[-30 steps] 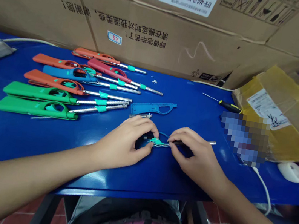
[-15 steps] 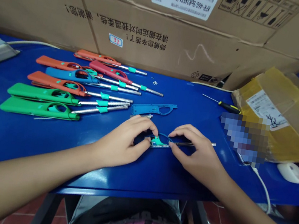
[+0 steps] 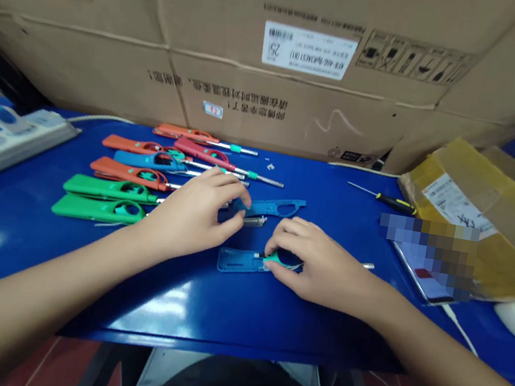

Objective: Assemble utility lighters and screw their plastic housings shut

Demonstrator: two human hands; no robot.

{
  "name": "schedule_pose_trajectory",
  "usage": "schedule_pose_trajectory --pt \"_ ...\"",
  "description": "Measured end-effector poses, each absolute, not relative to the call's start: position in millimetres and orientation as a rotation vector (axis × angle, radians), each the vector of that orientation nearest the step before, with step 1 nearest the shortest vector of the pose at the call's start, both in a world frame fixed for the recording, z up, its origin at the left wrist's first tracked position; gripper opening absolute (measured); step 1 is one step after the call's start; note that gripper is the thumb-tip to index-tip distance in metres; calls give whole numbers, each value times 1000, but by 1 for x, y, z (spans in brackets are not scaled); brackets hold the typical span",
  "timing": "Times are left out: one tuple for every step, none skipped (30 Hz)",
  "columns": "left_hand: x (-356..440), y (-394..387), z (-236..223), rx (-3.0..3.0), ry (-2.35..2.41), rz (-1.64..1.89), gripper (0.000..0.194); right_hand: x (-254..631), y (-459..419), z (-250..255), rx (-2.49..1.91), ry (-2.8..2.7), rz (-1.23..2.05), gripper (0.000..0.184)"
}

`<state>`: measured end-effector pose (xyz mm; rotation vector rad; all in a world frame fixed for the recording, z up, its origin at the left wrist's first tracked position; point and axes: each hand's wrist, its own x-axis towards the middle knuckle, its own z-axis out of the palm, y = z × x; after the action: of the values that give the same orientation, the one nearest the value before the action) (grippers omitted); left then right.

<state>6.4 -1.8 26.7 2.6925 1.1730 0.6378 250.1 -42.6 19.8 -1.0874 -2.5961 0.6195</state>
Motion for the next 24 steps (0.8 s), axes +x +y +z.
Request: schedule_pose_trajectory --pt "4 4 28 2723 1209 564 18 249 -40 21 -1066 -2618 640 5" --pt "1 10 29 2747 1232 493 20 249 -38 21 -1042 -2629 659 6" --pt "-1 15 30 2762 1249 452 20 248 -37 21 -1020 -2630 674 7" --pt "-3 19 30 2773 1256 422 20 249 -37 19 -998 -2623 689 8" --pt "-4 23 31 2780 1260 397 20 249 -38 17 -991 -2612 695 8" --pt "-3 25 31 2783 1260 377 20 250 -39 15 -993 -2596 698 8" --pt "-2 27 32 2784 1256 353 21 250 -40 12 -1000 -2580 701 8" --pt "1 28 33 2785 1248 330 22 251 -41 9 -1005 -2565 711 8" --pt "4 29 35 2788 1239 311 23 251 -41 7 -1000 -2550 728 9" --pt "9 31 36 2793 1228 298 22 252 -41 4 -987 -2535 748 9" --pt "14 34 37 2801 1221 290 20 252 -40 2 -969 -2522 766 8" --pt "20 39 38 2810 1222 289 20 252 -40 0 -951 -2512 780 8" --pt "26 47 39 2817 1228 291 20 252 -39 -1 -939 -2504 789 7" --pt "32 57 39 2816 1254 302 21 252 -38 -2 -931 -2495 795 6" --pt "38 68 38 2807 1293 314 22 251 -37 -2 -929 -2485 800 6" --pt "43 81 36 2790 1343 324 22 251 -37 -3 -931 -2474 805 6" --pt "47 95 34 2768 1388 325 23 251 -37 -3 -934 -2466 811 6" --pt "51 108 32 2747 1415 307 25 251 -37 -3 -936 -2459 816 6" --pt "54 120 29 2731 1420 277 30 251 -37 -3 -939 -2453 819 6" --pt "57 130 26 2715 1413 246 33 251 -37 -3 -939 -2447 821 6" --pt "59 138 23 2699 1409 223 35 251 -37 -3 -935 -2443 822 6" --pt "61 145 21 2682 1405 202 35 252 -37 -4 -925 -2440 823 6" --pt "62 150 18 2663 1401 186 35 252 -37 -4 -917 -2440 824 6" --pt "63 153 16 2643 1399 173 35 252 -36 -4 -910 -2441 824 6"
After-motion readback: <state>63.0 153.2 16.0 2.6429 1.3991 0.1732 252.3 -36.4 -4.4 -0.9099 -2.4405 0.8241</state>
